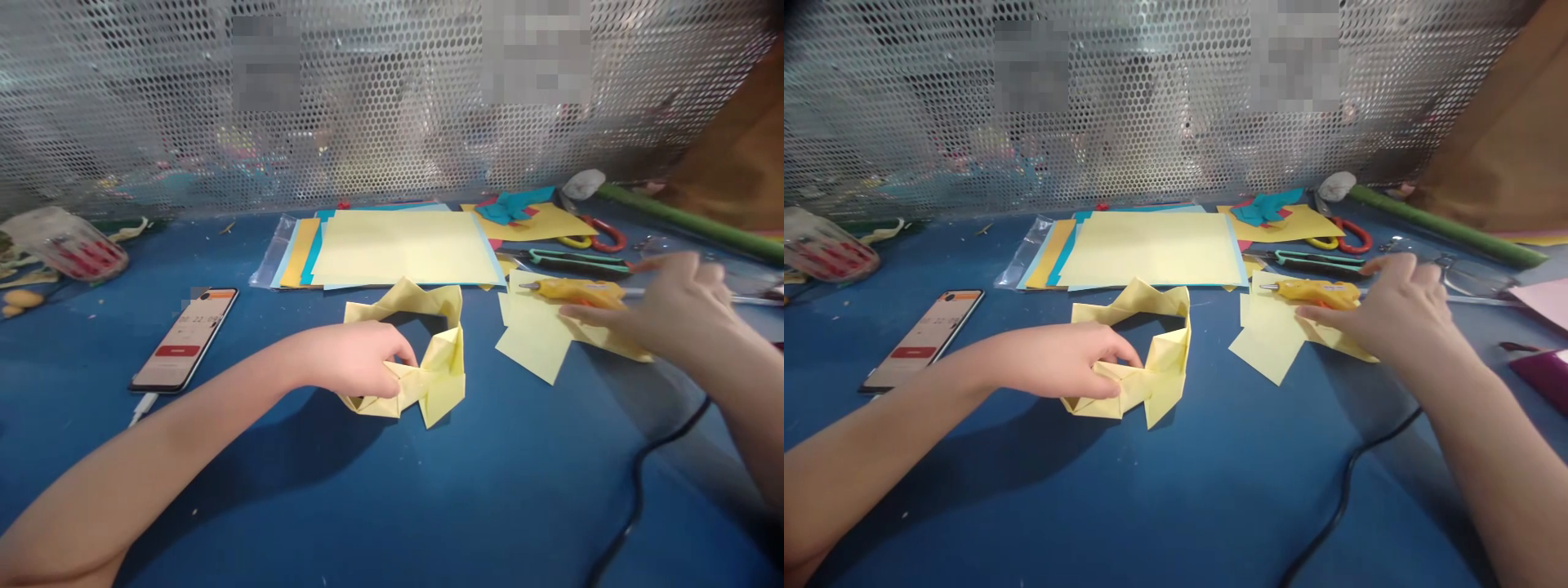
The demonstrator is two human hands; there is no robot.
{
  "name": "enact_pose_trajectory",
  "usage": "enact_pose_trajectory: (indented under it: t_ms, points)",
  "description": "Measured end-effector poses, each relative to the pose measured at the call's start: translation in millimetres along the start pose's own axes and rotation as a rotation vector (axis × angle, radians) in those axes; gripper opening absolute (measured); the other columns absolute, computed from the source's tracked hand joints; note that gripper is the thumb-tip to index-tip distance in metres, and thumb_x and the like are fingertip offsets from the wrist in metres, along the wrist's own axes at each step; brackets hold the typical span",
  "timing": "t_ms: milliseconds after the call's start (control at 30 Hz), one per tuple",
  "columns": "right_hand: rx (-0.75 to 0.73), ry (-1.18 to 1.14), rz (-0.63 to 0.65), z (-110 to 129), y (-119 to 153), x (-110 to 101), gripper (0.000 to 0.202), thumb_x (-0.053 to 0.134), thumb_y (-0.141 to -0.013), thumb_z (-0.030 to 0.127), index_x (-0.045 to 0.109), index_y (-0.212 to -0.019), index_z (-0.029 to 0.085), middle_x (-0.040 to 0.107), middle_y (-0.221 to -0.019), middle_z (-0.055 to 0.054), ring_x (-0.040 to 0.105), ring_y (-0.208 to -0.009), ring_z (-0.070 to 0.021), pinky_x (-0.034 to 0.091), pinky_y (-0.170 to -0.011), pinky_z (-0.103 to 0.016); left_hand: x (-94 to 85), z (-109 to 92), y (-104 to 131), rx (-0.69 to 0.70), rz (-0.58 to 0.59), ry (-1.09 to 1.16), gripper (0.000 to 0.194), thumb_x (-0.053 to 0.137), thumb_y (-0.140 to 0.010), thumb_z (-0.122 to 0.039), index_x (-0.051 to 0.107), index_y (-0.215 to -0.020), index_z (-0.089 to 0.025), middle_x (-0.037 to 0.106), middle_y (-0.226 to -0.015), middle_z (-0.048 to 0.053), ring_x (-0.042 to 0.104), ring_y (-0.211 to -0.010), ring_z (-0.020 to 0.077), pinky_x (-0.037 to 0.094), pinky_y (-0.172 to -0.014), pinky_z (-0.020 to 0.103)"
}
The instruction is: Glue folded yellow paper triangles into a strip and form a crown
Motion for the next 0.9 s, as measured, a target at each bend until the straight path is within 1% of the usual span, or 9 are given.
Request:
enact_pose_trajectory:
  t_ms: [67, 133, 233, 333, 433, 567, 667, 733, 900]
  points:
    - [-0.234, -0.144, -0.056, 16, 11, -6, 0.086, 0.076, -0.082, 0.077, 0.056, -0.137, 0.013, 0.055, -0.134, -0.032, 0.051, -0.132, -0.0475, 0.047, -0.104, -0.063, 0.2, -1, 1, -0.001, -0.004, -0.004, 0.051, 0.063, -0.078, -0.016, 0.075, -0.127, -0.023, 0.078, -0.099, 0.000, 0.071, -0.074, 0.0176, 0.041, -0.052, 0.025]
    - [-0.580, -0.307, -0.017, 41, 29, -13, 0.055, 0.078, -0.088, 0.067, 0.069, -0.119, 0.023, 0.063, -0.122, -0.019, 0.055, -0.129, -0.0373, 0.046, -0.112, -0.054, 0.6, -1, 1, 0.003, -0.008, -0.005, 0.052, 0.063, -0.079, -0.018, 0.075, -0.129, -0.024, 0.078, -0.100, 0.000, 0.071, -0.074, 0.0179, 0.041, -0.052, 0.026]
    - [-1.003, -0.504, 0.058, 78, 62, -22, 0.024, 0.074, -0.099, 0.052, 0.078, -0.113, 0.033, 0.064, -0.118, -0.010, 0.063, -0.118, -0.0275, 0.052, -0.108, -0.046, 0.8, -1, 1, 0.017, -0.015, -0.007, 0.049, 0.063, -0.079, -0.018, 0.075, -0.126, -0.023, 0.077, -0.097, -0.001, 0.068, -0.072, 0.0173, 0.041, -0.052, 0.026]
    - [-1.214, -0.622, 0.090, 102, 87, -23, 0.020, 0.067, -0.105, 0.047, 0.080, -0.116, 0.036, 0.063, -0.123, -0.008, 0.065, -0.115, -0.0236, 0.057, -0.099, -0.041, 0.4, -1, 0, 0.028, -0.018, -0.009, 0.044, 0.064, -0.078, -0.018, 0.077, -0.120, -0.024, 0.076, -0.094, -0.002, 0.065, -0.070, 0.0167, 0.040, -0.053, 0.026]
    - [-1.277, -0.669, 0.089, 112, 97, -19, 0.020, 0.063, -0.108, 0.041, 0.082, -0.112, 0.036, 0.064, -0.124, -0.008, 0.063, -0.116, -0.0222, 0.056, -0.096, -0.037, -0.4, -1, 1, 0.021, -0.025, 0.000, 0.044, 0.063, -0.080, -0.019, 0.076, -0.122, -0.024, 0.075, -0.091, -0.002, 0.064, -0.068, 0.0166, 0.041, -0.054, 0.026]
    - [-1.277, -0.666, 0.058, 114, 99, -16, 0.025, 0.056, -0.112, 0.032, 0.080, -0.105, 0.030, 0.068, -0.123, -0.009, 0.060, -0.116, -0.0229, 0.052, -0.098, -0.038, -0.1, -2, 2, 0.027, -0.029, 0.022, 0.043, 0.062, -0.079, -0.017, 0.075, -0.119, -0.023, 0.071, -0.083, -0.004, 0.061, -0.064, 0.0156, 0.041, -0.053, 0.026]
    - [-1.291, -0.648, 0.038, 117, 99, -19, 0.027, 0.053, -0.113, 0.034, 0.076, -0.100, 0.027, 0.072, -0.118, -0.008, 0.061, -0.111, -0.0222, 0.049, -0.094, -0.038, 0.9, -3, 3, 0.049, -0.044, 0.032, 0.026, 0.060, -0.078, -0.015, 0.072, -0.099, -0.023, 0.064, -0.075, -0.006, 0.054, -0.059, 0.0135, 0.037, -0.051, 0.026]
    - [-1.305, -0.636, 0.024, 120, 100, -23, 0.028, 0.053, -0.113, 0.037, 0.074, -0.098, 0.026, 0.073, -0.114, -0.006, 0.063, -0.107, -0.0213, 0.048, -0.091, -0.037, 2.1, -4, 4, 0.062, -0.057, 0.031, 0.012, 0.059, -0.077, -0.014, 0.064, -0.084, -0.023, 0.057, -0.068, -0.006, 0.047, -0.055, 0.0127, 0.034, -0.049, 0.028]
    - [-1.251, -0.621, -0.046, 125, 105, -27, 0.025, 0.057, -0.111, 0.043, 0.070, -0.099, 0.025, 0.070, -0.114, -0.008, 0.063, -0.109, -0.0232, 0.049, -0.091, -0.038, 7.2, -7, 5, 0.066, -0.072, 0.018, 0.012, 0.058, -0.080, -0.014, 0.054, -0.074, -0.024, 0.048, -0.061, -0.007, 0.043, -0.052, 0.0139, 0.031, -0.047, 0.029]
Point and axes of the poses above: each hand's wrist, its own y-axis away from the middle knuckle, its own x-axis out of the palm, z = x × y, the point moved 2 cm from there along -y, towards the middle knuckle
